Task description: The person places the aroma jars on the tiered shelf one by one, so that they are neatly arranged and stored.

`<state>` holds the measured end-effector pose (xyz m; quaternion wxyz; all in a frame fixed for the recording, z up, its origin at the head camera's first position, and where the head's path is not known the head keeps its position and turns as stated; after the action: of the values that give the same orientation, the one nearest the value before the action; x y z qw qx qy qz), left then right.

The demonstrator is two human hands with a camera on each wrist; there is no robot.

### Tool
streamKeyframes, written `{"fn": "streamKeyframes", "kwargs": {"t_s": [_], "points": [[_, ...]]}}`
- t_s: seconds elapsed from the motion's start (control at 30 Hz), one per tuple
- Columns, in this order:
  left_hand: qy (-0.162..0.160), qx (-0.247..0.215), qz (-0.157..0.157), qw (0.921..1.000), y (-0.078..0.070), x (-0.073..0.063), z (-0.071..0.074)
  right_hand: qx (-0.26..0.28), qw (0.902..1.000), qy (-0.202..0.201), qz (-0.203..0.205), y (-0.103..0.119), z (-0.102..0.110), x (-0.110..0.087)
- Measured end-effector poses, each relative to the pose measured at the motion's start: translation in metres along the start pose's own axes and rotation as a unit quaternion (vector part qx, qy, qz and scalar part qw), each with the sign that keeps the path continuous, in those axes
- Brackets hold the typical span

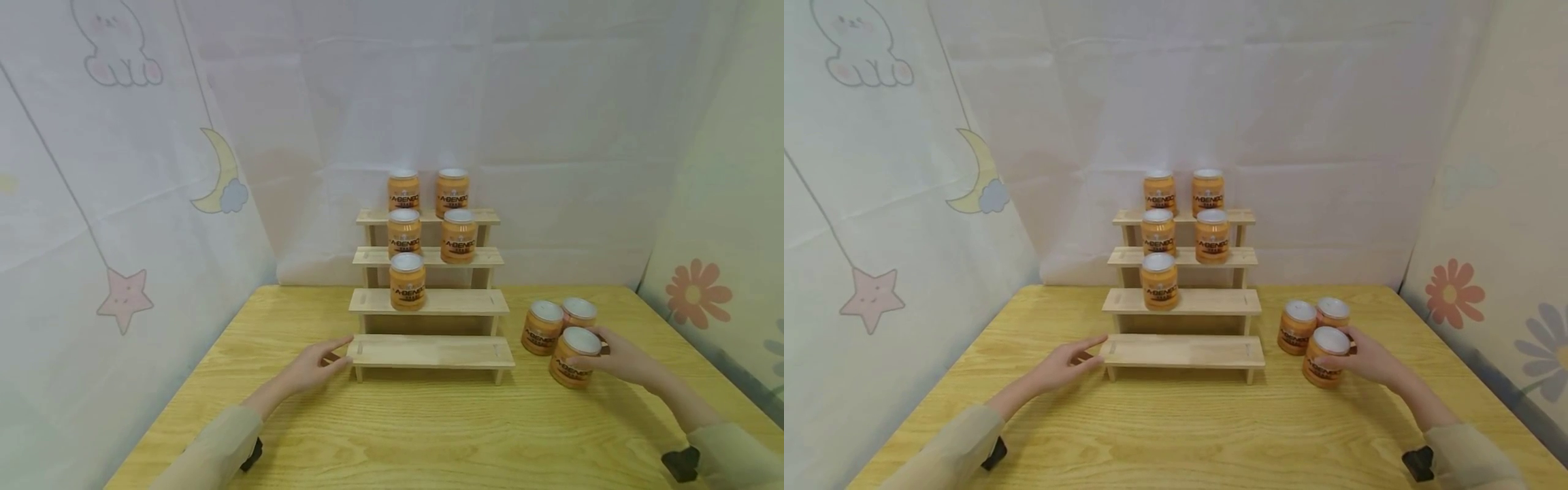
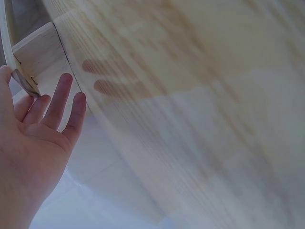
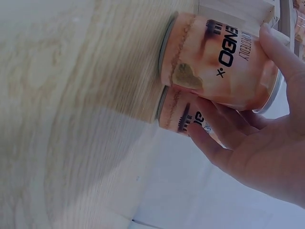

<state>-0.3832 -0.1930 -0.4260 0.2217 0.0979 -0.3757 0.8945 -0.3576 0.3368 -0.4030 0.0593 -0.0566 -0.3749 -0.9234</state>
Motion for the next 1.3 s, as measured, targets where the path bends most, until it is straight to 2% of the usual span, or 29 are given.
{"fn": "streamKeyframes", "kwargs": {"t_s": [0.37,0.67,0.9,1.1,1.3], "points": [[0.002,-0.001,-0.013,0.9999,-0.004,0.001,0.003,-0.021,0.9985,-0.029,0.041,0.003,0.005,-0.005],[-0.001,0.005,-0.016,0.9999,-0.004,0.001,0.003,-0.031,0.9974,-0.051,0.039,0.006,0.008,-0.008],[0.003,-0.001,-0.011,0.9999,-0.003,0.001,0.003,-0.019,0.9963,-0.063,0.055,0.017,0.018,-0.005],[0.002,0.003,-0.013,0.9999,-0.001,0.001,0.002,-0.033,0.996,-0.067,0.049,0.028,0.027,0.002],[0.002,0.003,-0.006,1.0,0.0,0.0,0.001,-0.042,0.9941,-0.071,0.071,0.047,0.032,0.008]]}}
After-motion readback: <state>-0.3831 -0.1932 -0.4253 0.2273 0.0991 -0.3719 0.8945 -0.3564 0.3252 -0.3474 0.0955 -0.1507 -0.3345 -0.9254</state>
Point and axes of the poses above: each hand's wrist, its own x-axis towards the middle knuckle, its own z-axis out of the back of the hand, y = z × x, the point moved 6 cm from there along x, towards the middle knuckle, and after that the axes turned 14 degrees about -y, right-handed, at the moved point
